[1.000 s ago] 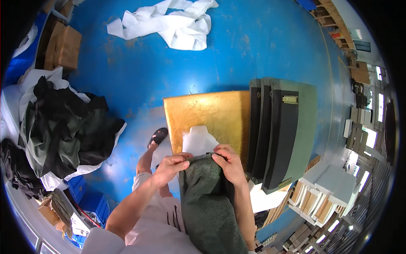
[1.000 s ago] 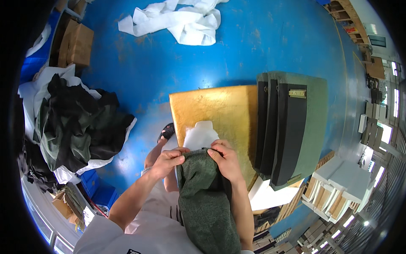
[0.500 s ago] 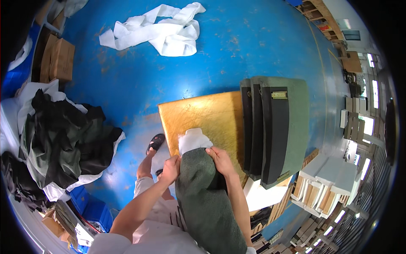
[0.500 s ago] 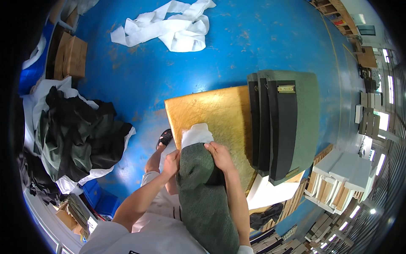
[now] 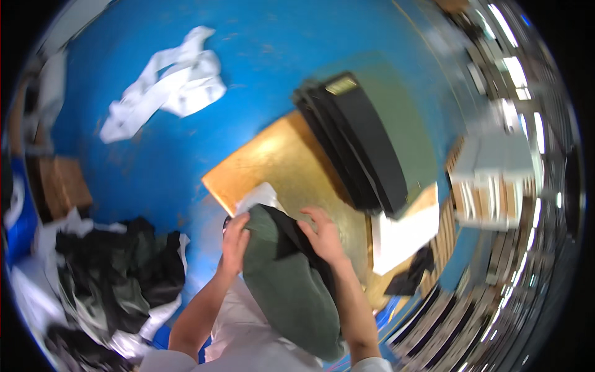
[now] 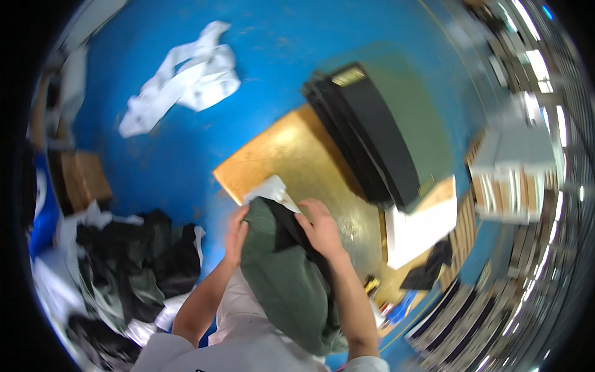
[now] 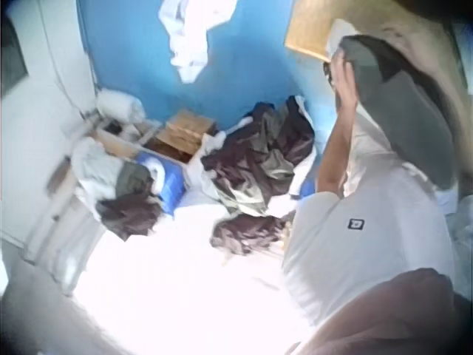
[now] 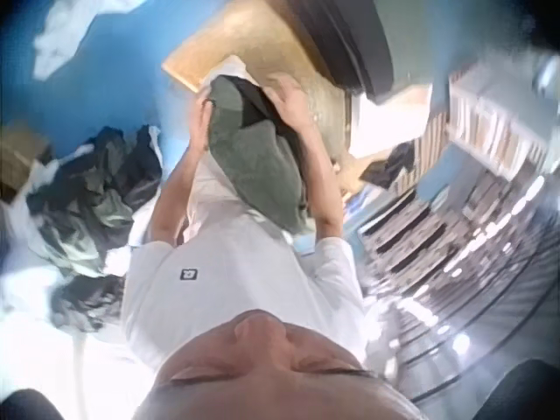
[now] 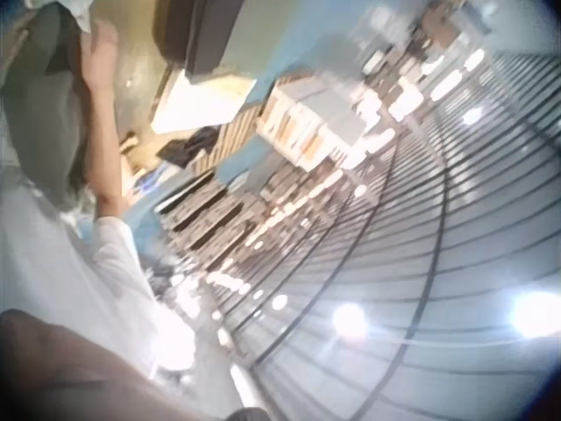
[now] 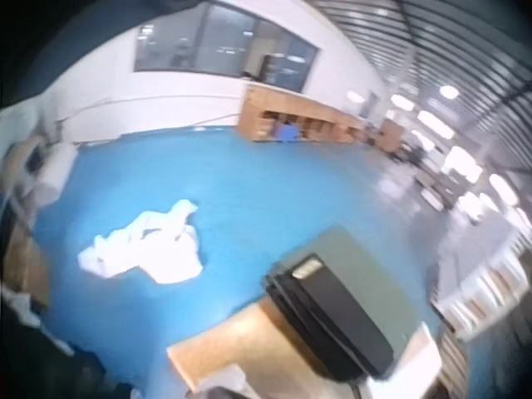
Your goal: The person wraps a rectangular foam cushion with a white protective layer and then covers it with a dark green fabric. They smooth the fabric by hand and use a staple gun to secure the fabric to the cushion's edges.
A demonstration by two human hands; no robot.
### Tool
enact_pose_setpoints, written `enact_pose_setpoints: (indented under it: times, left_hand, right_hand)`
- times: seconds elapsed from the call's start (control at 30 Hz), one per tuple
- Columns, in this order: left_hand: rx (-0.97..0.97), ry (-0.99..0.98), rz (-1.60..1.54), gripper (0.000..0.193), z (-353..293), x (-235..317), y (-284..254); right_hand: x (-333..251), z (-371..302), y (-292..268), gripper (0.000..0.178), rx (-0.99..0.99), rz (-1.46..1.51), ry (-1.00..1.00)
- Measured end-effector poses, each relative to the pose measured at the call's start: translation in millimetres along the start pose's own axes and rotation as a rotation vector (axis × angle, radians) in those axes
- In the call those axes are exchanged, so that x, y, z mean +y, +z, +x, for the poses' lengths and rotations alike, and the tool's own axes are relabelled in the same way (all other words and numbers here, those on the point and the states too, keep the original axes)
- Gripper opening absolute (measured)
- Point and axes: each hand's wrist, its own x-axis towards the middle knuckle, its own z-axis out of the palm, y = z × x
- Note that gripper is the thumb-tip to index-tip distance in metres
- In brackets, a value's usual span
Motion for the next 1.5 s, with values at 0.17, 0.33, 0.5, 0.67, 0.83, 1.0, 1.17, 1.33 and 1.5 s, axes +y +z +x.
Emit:
enact_pose_setpoints:
  times: [0.17, 0.33, 0.5, 0.67, 0.83, 1.0, 1.17, 1.33, 1.5]
  left_hand:
    - [0.066, -0.027, -0.104, 0.043, 4.2, -13.2, 17.2]
    - [-0.359, 0.165, -0.352, 0.05, 14.6, 2.0, 29.7]
    - [-0.617, 0.095, -0.159, 0.051, 62.5, 72.0, 42.6]
    - [-0.624, 0.08, 0.41, 0.046, 104.0, 132.0, 72.3]
    - [-0.699, 0.048, 0.932, 0.043, 150.1, 134.0, 85.5]
    - [-0.856, 0.017, 1.344, 0.04, 183.9, 115.5, 91.3]
    - [-1.621, 0.122, 2.182, 0.038, 231.4, 122.1, 124.5]
    - [-1.669, 1.142, 1.675, 0.023, 48.1, 206.0, 341.9]
    - [-2.033, 1.222, 0.49, 0.041, -216.6, 190.9, 454.5]
  right_hand:
    - [20.6, -238.7, -141.4, 0.019, 0.394, 0.154, 0.606]
    - [51.8, -548.1, -125.2, 0.017, 0.924, -0.042, 1.157]
    - [69.9, -609.6, -9.2, 0.028, 1.294, 0.503, 1.086]
    - [98.0, -548.5, -22.9, 0.042, 1.193, 0.669, 1.124]
    - [113.3, -550.3, -31.4, 0.036, 1.12, 1.233, 0.875]
    - [108.3, -556.9, -53.6, 0.016, 1.327, 1.442, 0.674]
    - [126.2, -544.3, -56.5, 0.032, 1.517, 0.907, 0.952]
    - [154.1, -534.7, -36.5, 0.039, 1.429, 0.416, 1.168]
    - [147.3, -546.0, -52.9, 0.04, 1.394, 0.536, 1.116]
